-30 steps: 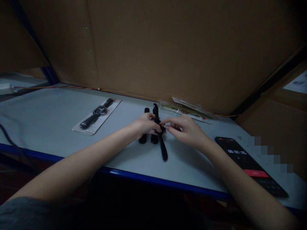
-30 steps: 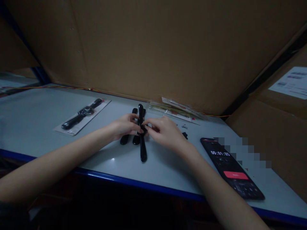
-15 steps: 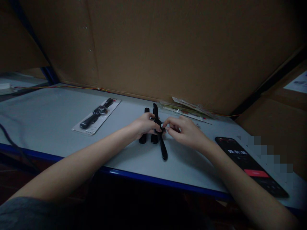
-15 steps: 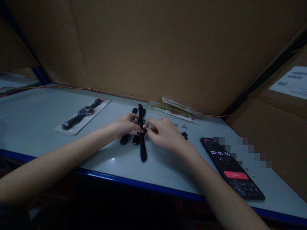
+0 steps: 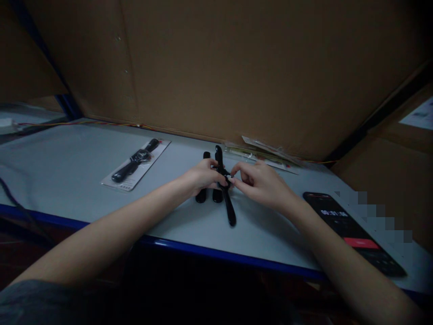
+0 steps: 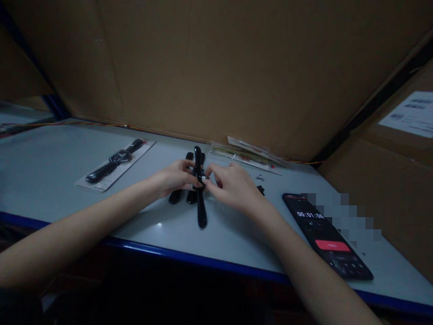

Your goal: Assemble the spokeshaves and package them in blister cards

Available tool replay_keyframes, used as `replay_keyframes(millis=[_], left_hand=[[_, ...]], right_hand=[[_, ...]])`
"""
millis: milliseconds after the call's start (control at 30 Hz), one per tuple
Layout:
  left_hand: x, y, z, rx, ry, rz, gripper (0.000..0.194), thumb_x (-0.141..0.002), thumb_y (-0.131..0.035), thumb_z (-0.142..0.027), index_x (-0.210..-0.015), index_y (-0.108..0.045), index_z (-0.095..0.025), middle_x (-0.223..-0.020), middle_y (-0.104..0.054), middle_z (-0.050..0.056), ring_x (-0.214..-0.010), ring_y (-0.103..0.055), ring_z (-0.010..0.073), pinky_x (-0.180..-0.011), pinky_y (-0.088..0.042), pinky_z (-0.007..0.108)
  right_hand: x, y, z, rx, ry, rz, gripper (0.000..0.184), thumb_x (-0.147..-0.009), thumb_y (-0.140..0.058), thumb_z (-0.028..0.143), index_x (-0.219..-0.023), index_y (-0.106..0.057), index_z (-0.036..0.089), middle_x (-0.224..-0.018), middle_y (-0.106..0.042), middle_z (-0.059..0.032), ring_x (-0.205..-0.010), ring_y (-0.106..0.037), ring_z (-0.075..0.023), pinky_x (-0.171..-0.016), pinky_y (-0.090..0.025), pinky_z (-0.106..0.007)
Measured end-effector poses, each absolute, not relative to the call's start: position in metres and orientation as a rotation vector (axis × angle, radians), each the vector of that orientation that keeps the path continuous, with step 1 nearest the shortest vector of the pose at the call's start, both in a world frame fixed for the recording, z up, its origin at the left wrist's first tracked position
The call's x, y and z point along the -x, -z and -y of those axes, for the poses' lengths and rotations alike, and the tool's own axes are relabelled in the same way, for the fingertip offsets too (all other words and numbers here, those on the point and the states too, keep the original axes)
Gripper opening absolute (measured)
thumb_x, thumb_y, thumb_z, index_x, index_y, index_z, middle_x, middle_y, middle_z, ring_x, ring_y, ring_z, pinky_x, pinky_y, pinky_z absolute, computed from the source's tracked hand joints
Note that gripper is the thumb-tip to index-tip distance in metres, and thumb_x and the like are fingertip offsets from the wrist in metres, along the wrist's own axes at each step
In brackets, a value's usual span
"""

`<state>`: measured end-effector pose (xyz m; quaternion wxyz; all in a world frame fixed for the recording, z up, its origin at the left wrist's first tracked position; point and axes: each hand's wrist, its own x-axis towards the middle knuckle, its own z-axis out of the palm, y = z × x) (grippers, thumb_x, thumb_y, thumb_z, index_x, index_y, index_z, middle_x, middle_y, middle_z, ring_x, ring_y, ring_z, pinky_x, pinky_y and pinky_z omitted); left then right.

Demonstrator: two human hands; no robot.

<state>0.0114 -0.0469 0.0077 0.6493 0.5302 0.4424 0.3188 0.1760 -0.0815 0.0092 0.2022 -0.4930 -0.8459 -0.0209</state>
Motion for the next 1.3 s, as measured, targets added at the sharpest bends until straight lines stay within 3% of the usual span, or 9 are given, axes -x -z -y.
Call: replay_keyframes(millis=[167,400,600,833,1067,1300], left_hand=[[-0.0106,-0.0061,0.0456,-1.231,-0.721,-0.99,0.047,-0.059,-0.062,0.008,-0.101,-0.049,-0.008,-0.071,-0.058,-0.001,-0.062,-0.06,0.01,-0.06,-0.05,0.024],[-0.0102,-0.0037,0.0445,-1.211,-0.729,-0.989,0.044,-0.057,-0.061,0.009,-0.096,-0.051,-0.008,-0.071,-0.06,0.002,-0.062,-0.061,0.0112,-0.061,-0.05,0.026],[-0.0098,-0.006,0.0467,-1.183,-0.725,-0.959,0.051,-0.059,-0.061,0.01,-0.105,-0.047,-0.005,-0.075,-0.06,0.004,-0.061,-0.063,0.0124,-0.064,-0.051,0.029],[-0.01,-0.0044,0.0449,-1.208,-0.713,-0.984,0.053,-0.059,-0.061,0.008,-0.107,-0.047,-0.007,-0.077,-0.06,0.003,-0.063,-0.062,0.0112,-0.065,-0.051,0.028],[-0.0102,-0.006,0.0461,-1.236,-0.726,-0.992,0.047,-0.058,-0.061,0.009,-0.101,-0.05,-0.007,-0.074,-0.059,0.002,-0.063,-0.06,0.0105,-0.063,-0.05,0.026],[-0.0104,-0.0055,0.0461,-1.204,-0.709,-0.961,0.052,-0.059,-0.06,0.009,-0.107,-0.046,-0.006,-0.076,-0.06,0.004,-0.062,-0.063,0.0128,-0.065,-0.051,0.029]], right_hand=[[-0.1734,-0.0068,0.0822,1.361,0.008,2.359,0.016,-0.082,-0.051,0.031,-0.08,-0.06,0.018,-0.051,-0.048,0.0044,-0.05,-0.041,-0.0098,-0.061,-0.028,-0.026],[-0.1719,-0.0063,0.0826,1.258,-0.036,2.378,0.023,-0.083,-0.046,0.019,-0.099,-0.063,0.023,-0.062,-0.059,0.0024,-0.057,-0.048,-0.0115,-0.064,-0.029,-0.026],[-0.1775,-0.0088,0.0801,1.352,0.07,2.374,0.018,-0.083,-0.048,0.028,-0.092,-0.061,0.021,-0.054,-0.053,0.0043,-0.049,-0.042,-0.0101,-0.067,-0.029,-0.029],[-0.1754,-0.0075,0.0822,1.377,0.067,2.366,0.012,-0.081,-0.048,0.024,-0.081,-0.059,0.019,-0.055,-0.053,0.0029,-0.05,-0.041,-0.0104,-0.065,-0.029,-0.029],[-0.1719,-0.0083,0.0857,1.233,-0.04,2.393,0.024,-0.08,-0.045,0.016,-0.096,-0.063,0.022,-0.065,-0.06,0.0008,-0.06,-0.049,-0.0127,-0.065,-0.031,-0.026],[-0.1776,-0.01,0.0808,1.329,0.036,2.404,0.017,-0.083,-0.048,0.026,-0.093,-0.061,0.02,-0.054,-0.052,0.0045,-0.048,-0.041,-0.0098,-0.064,-0.028,-0.027]])
